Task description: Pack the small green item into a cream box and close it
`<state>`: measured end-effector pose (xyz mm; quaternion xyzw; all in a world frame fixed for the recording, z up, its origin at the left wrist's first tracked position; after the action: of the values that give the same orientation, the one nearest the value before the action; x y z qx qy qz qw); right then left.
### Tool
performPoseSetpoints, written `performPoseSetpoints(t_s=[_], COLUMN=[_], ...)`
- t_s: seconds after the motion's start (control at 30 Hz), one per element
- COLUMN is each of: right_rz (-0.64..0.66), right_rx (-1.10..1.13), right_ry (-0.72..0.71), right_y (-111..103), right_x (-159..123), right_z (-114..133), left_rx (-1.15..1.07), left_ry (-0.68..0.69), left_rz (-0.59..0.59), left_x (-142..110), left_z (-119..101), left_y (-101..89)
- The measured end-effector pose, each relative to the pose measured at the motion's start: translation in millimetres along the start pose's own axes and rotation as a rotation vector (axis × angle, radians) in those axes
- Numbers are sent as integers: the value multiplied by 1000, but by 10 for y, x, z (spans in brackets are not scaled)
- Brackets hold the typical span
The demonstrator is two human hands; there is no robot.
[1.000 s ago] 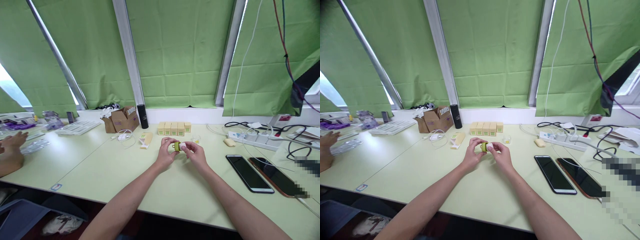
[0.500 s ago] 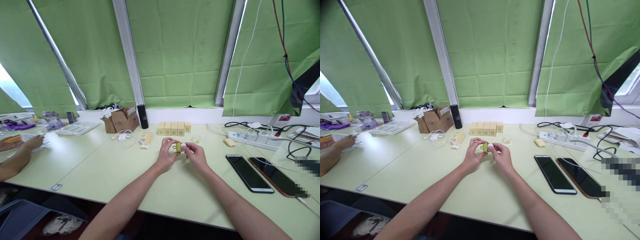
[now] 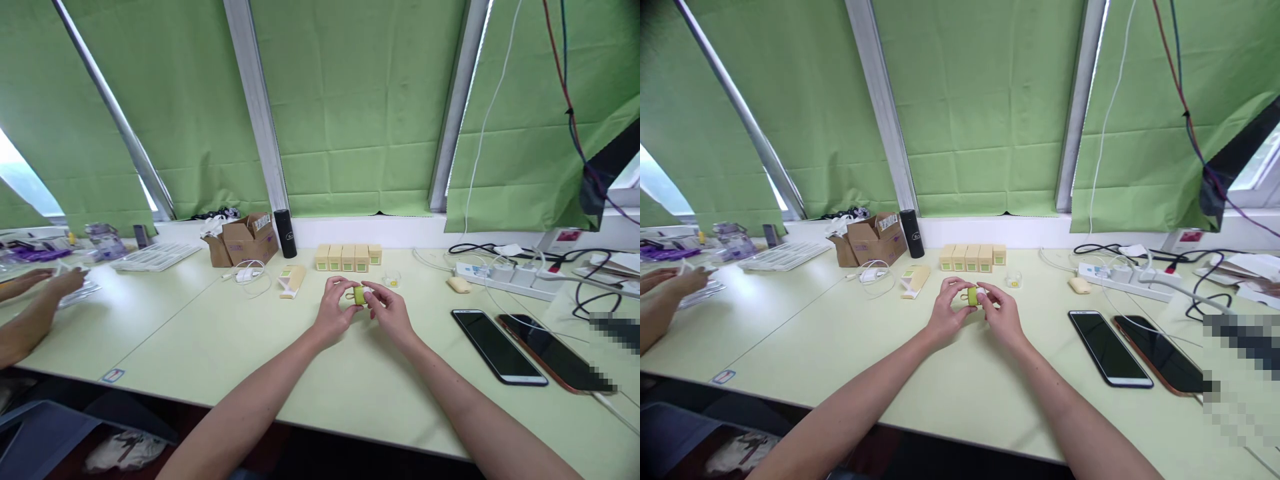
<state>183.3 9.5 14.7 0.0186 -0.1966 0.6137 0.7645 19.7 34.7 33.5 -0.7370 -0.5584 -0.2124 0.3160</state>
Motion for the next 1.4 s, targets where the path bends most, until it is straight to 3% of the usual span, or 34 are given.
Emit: performPoseSetpoints(t_s=[0.33,0.6,0.73,0.9,1.03,1.2,1.4], right_rz=[-34,-75,-57,-8,-5,-153,-150], right_rx=[124,249,312,300,148,-279,-698], right_ry=[12,47,77,78,7,-232,-541], right_y=[22,36,95,136,81,-80,-12], right_x=[0,-19,-42,-46,-46,-75,-131], right_z=[-1,27,-6,-41,11,171,233], left_rx=[111,270,223,149,-43,-443,-534], left_ry=[100,187,186,117,-24,-232,-300], left_rz=[61,-28,43,28,-2,-33,-2], left_x=[-6,-34,-46,-45,-23,13,14], left_z=[-75,-236,-241,-172,-22,162,161], left_y=[84,96,152,128,95,118,157])
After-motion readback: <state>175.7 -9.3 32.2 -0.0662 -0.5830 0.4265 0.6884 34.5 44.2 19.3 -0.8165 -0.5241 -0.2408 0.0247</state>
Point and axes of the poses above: each hand's wrist, its own x-axis towards the middle knuckle, its own y-axis out of the palm, z = x × y, the point moved 6 cm from there along x, towards the middle knuckle, and after that the axes turned 14 degrees about -x, right-handed, at the moved point
